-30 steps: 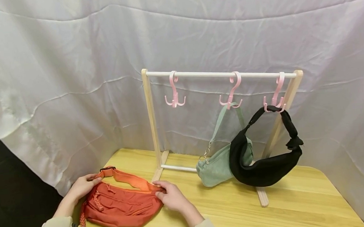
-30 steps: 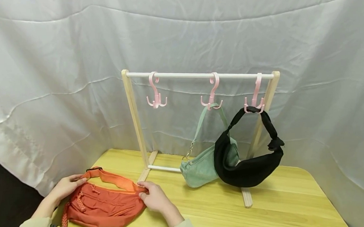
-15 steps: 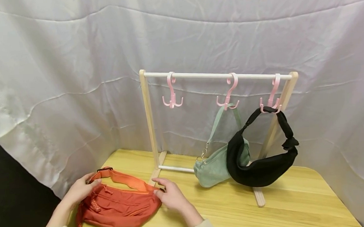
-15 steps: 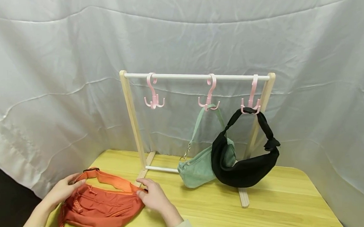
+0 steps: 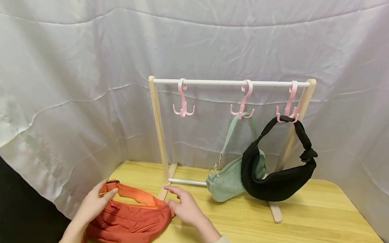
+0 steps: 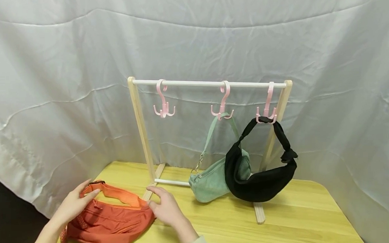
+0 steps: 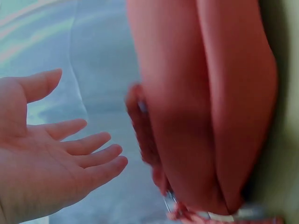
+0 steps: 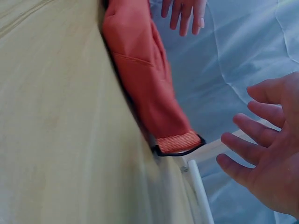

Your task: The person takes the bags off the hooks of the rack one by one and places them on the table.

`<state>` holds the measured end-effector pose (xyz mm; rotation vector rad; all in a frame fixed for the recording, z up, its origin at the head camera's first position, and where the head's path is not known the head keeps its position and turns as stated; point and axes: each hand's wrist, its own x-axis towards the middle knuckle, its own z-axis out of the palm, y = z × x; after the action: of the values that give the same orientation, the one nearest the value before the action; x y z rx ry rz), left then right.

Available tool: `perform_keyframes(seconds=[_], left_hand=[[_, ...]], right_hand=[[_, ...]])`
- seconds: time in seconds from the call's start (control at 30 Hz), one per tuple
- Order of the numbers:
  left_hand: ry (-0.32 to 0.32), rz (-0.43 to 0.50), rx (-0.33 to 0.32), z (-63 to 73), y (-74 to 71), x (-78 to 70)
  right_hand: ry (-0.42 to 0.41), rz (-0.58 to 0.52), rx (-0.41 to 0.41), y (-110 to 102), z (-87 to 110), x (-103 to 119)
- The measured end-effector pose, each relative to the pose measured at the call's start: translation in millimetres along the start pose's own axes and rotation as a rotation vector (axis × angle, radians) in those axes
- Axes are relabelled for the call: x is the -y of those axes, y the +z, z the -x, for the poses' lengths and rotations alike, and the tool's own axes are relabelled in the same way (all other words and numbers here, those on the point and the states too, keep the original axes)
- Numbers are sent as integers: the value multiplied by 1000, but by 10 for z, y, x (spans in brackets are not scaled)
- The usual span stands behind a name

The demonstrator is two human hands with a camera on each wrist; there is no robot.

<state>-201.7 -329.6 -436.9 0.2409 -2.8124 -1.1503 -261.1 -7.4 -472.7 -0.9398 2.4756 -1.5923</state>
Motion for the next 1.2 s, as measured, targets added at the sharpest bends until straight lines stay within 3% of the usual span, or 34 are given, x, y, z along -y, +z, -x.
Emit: perform_keyframes(seconds=[0.63,1.2], left_hand=[[273,161,-207,238,346,-650],[375,200,-243,313,575,-1100]], right_hand=[[-88,-1,-118,-347,57,227],[-266,-79,-249,-646,102,473]])
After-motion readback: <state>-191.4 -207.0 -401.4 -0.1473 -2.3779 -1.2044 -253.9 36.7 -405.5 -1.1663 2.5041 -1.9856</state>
